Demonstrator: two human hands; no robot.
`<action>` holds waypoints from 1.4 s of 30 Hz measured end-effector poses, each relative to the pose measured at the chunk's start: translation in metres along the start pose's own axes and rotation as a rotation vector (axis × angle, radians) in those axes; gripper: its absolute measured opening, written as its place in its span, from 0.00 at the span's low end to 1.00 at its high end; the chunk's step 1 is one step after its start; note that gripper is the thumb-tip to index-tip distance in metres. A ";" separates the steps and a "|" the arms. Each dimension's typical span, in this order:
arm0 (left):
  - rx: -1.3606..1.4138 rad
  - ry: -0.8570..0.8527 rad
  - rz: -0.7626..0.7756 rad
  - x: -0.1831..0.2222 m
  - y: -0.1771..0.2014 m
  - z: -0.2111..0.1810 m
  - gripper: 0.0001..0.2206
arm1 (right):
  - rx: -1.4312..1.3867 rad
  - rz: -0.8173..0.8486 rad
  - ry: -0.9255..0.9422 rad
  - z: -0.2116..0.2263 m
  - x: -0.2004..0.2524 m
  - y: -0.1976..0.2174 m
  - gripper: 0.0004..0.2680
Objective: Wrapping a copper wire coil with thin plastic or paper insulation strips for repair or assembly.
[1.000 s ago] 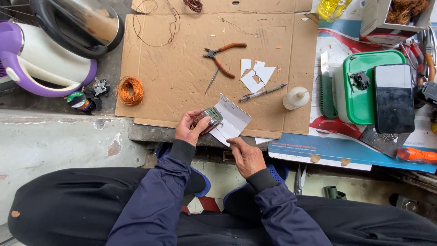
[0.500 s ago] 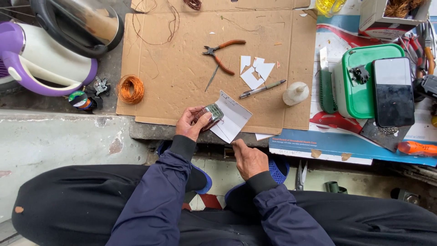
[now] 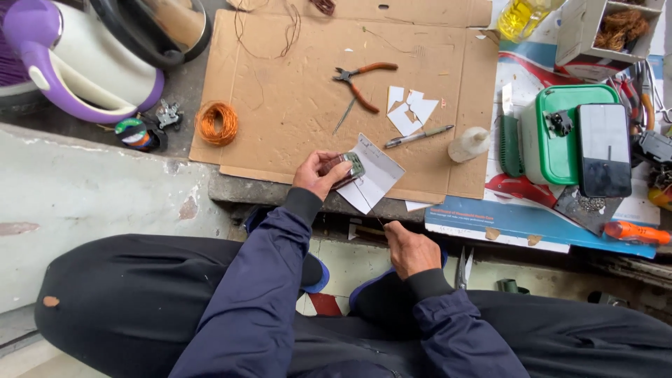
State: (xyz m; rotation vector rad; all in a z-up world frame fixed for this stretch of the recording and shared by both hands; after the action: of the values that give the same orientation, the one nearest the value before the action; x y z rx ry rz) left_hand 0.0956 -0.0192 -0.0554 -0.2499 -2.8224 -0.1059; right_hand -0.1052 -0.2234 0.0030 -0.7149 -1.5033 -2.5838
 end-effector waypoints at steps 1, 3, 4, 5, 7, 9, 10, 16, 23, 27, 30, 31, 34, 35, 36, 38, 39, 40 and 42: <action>-0.013 -0.014 0.020 -0.001 -0.003 0.005 0.26 | -0.013 0.016 0.008 0.005 0.002 0.001 0.08; -0.011 -0.008 0.032 0.003 -0.007 -0.004 0.26 | -0.061 0.046 0.016 0.020 0.000 0.004 0.10; -0.018 -0.010 0.042 0.004 -0.009 -0.010 0.25 | -0.118 0.071 0.030 0.030 -0.002 0.005 0.12; -0.009 -0.010 0.043 0.002 -0.009 -0.007 0.25 | -0.110 0.070 0.028 0.032 -0.011 -0.001 0.12; 0.004 -0.002 0.061 -0.001 -0.010 -0.003 0.25 | -0.323 -0.021 -0.039 0.031 -0.031 -0.006 0.16; 0.024 -0.009 0.070 -0.003 -0.010 -0.002 0.25 | -0.575 -0.004 -0.108 0.037 -0.050 -0.015 0.15; 0.039 -0.014 0.079 -0.003 -0.011 -0.002 0.25 | -0.832 0.015 -0.176 0.038 -0.059 -0.022 0.15; 0.083 0.007 0.084 0.004 -0.009 -0.011 0.24 | -1.603 -0.070 -0.352 0.063 -0.076 -0.038 0.10; 0.047 -0.005 0.087 0.003 -0.011 -0.005 0.23 | -1.539 -0.161 -0.353 0.040 -0.097 -0.057 0.05; 0.121 -0.034 0.055 0.006 -0.011 -0.011 0.24 | -1.427 -0.210 -0.336 0.045 -0.088 -0.039 0.03; 0.149 -0.037 0.058 0.007 -0.010 -0.011 0.24 | -1.409 -0.233 -0.338 0.046 -0.079 -0.034 0.03; 0.171 -0.046 0.059 0.008 -0.011 -0.012 0.25 | -1.404 -0.239 -0.328 0.045 -0.077 -0.032 0.03; 0.173 -0.038 0.067 0.005 -0.012 -0.008 0.25 | -1.411 -0.261 -0.304 0.040 -0.071 -0.035 0.03; 0.173 -0.037 0.068 0.006 -0.012 -0.009 0.25 | -1.410 -0.261 -0.305 0.040 -0.069 -0.034 0.03; 0.178 -0.035 0.067 0.007 -0.011 -0.009 0.25 | -1.402 -0.269 -0.275 0.042 -0.067 -0.032 0.03; 0.186 -0.038 0.067 0.008 -0.010 -0.012 0.25 | -1.392 -0.279 -0.241 0.044 -0.065 -0.029 0.03; 0.180 -0.033 0.071 0.009 -0.010 -0.014 0.24 | -1.354 -0.309 -0.206 0.045 -0.063 -0.026 0.03; 0.173 -0.029 0.074 0.011 -0.009 -0.014 0.24 | -1.315 -0.337 -0.171 0.045 -0.061 -0.024 0.03; 0.180 -0.031 0.070 0.012 -0.009 -0.013 0.24 | -1.307 -0.343 -0.152 0.048 -0.059 -0.023 0.03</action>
State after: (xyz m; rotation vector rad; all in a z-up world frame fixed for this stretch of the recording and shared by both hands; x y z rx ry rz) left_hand 0.0867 -0.0279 -0.0396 -0.3113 -2.8275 0.1688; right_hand -0.0422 -0.1813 -0.0200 -0.7077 0.3410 -3.6282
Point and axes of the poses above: each hand's wrist, its own x-axis away from the middle knuckle, its own y-axis out of the back of the hand, z = x × y, the point moved 9 cm from there along -x, towards the middle knuckle, and after that the axes turned 2 degrees about x, right-handed, at the moved point
